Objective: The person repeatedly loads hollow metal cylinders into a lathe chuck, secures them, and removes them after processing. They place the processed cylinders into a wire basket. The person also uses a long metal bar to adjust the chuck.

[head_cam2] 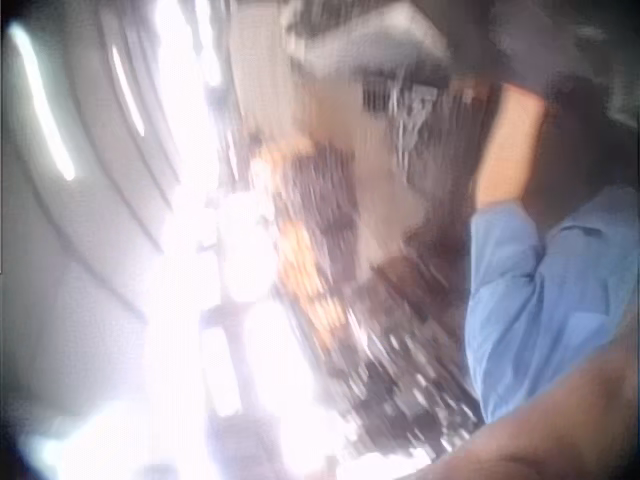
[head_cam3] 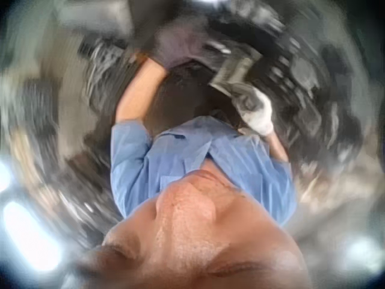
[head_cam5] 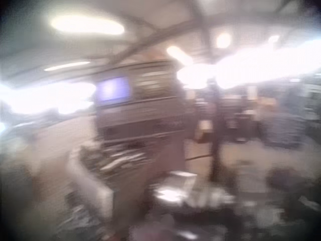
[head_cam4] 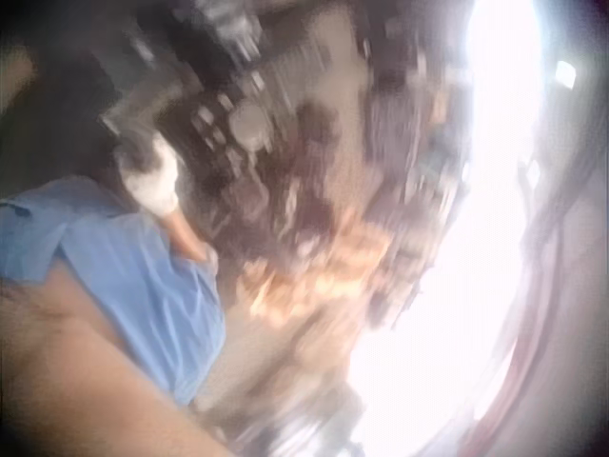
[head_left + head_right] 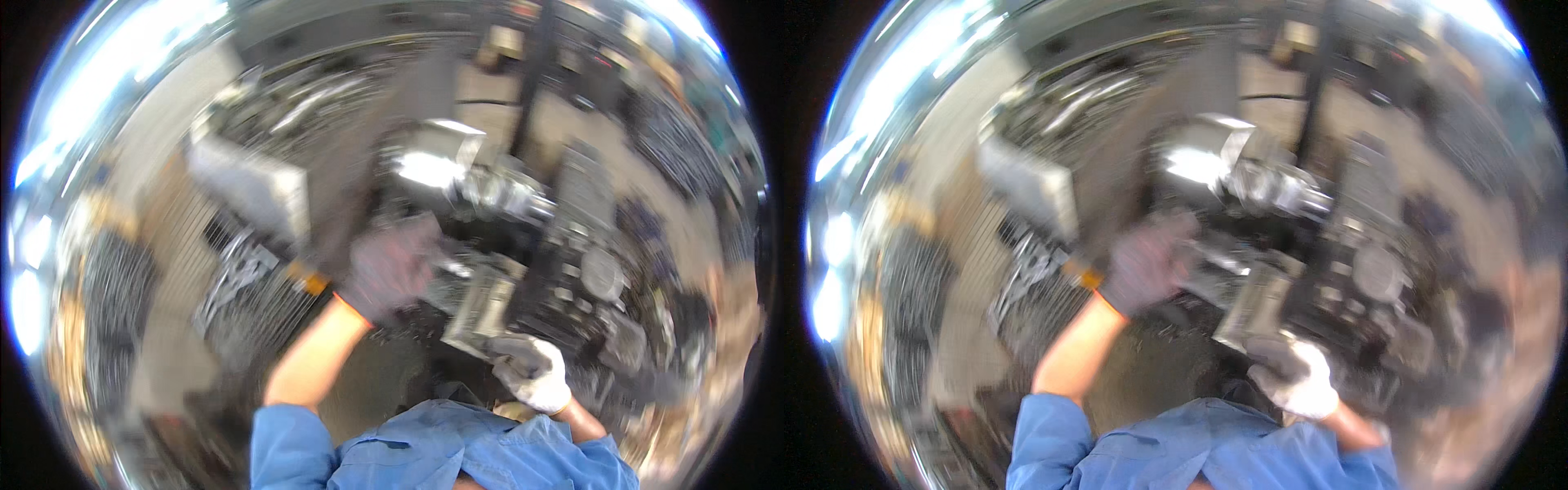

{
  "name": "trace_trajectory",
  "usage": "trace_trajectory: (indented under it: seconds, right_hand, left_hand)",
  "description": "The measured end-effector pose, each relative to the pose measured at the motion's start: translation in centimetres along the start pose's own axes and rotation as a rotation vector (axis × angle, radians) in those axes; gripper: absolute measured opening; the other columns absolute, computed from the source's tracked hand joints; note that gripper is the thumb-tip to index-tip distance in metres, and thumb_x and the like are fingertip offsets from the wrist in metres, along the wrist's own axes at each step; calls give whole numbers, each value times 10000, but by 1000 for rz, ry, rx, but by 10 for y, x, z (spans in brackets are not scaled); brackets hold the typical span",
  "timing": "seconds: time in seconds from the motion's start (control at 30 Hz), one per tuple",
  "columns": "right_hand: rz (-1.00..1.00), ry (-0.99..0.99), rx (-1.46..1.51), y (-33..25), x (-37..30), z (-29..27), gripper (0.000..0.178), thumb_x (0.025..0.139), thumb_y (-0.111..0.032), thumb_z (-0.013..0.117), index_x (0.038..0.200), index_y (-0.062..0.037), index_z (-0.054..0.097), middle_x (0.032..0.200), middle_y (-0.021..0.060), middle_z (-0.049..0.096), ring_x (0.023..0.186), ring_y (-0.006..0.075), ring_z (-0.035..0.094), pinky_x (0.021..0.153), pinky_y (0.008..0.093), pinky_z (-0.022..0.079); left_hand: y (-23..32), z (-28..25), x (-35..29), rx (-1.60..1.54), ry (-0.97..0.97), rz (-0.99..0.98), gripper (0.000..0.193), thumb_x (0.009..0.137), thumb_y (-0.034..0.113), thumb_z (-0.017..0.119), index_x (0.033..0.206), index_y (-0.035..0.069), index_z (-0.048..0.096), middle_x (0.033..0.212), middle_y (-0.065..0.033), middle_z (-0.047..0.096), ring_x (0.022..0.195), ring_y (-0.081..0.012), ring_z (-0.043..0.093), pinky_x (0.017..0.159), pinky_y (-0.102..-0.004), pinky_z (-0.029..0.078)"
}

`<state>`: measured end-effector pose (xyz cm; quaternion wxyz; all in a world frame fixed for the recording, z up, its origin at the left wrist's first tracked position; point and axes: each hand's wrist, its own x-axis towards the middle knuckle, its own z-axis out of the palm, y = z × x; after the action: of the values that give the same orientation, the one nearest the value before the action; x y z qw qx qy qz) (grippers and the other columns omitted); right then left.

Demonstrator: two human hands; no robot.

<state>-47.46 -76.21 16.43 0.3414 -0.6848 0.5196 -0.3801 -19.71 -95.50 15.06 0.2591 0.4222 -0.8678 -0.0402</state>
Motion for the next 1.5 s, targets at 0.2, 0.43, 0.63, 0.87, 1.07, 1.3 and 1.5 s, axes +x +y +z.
trace_trajectory:
  seconds: [0.2,0.43,0.63,0.87,1.07,1.3,1.5]
  right_hand:
    - [-64,-519,139,4,54,194,243,875,-118,766,1107,-52,792,1069,155,800,967,275,782,872,358,617]
    - [-455,-1114,-165,-85,-19,459,347,895,-217,745,1205,-63,767,1176,184,770,1100,335,742,977,397,581]
    - [-961,-1574,-412,-168,-120,587,388,907,-280,678,1238,-92,757,1226,182,752,1148,370,711,1004,440,564]
    - [-1225,-1780,-491,-200,-159,663,420,884,-335,652,1222,-104,747,1169,191,752,1093,382,716,954,457,569]
    - [-1173,-1847,-587,-192,-143,717,401,907,-330,634,1210,-86,730,1110,218,754,1047,433,711,923,507,568]
    - [-999,-1687,-638,-160,-46,768,382,867,-307,651,1178,-116,764,1098,196,768,1038,399,728,903,501,574]
    - [-580,-1590,-504,-116,117,856,473,889,-373,665,1261,-90,739,1251,195,738,1177,391,685,1015,464,537]
  left_hand:
    - [47,39,-549,-302,425,-1701,466,959,399,654,1304,91,709,1238,-176,754,1140,-347,726,965,-436,564]
    - [498,50,-973,706,-855,-2900,377,1056,376,588,1320,142,720,1305,-19,721,1199,-209,666,991,-433,534]
    - [670,94,-902,1223,2280,-3032,432,1077,328,574,1435,90,619,1440,-68,641,1294,-235,603,1063,-444,503]
    - [692,99,-867,1687,2713,-2478,498,1089,293,562,1513,33,543,1538,-115,582,1361,-279,559,1123,-456,474]
    - [578,43,-919,1564,1783,-2887,496,1075,298,577,1485,20,553,1513,-130,596,1350,-306,570,1117,-454,473]
    - [286,31,-906,510,1618,-2540,495,1059,304,596,1452,5,563,1484,-148,612,1336,-338,582,1109,-452,471]
    - [56,-7,-850,-285,1580,-2331,495,1045,309,612,1424,-8,573,1459,-163,625,1324,-366,592,1102,-451,469]
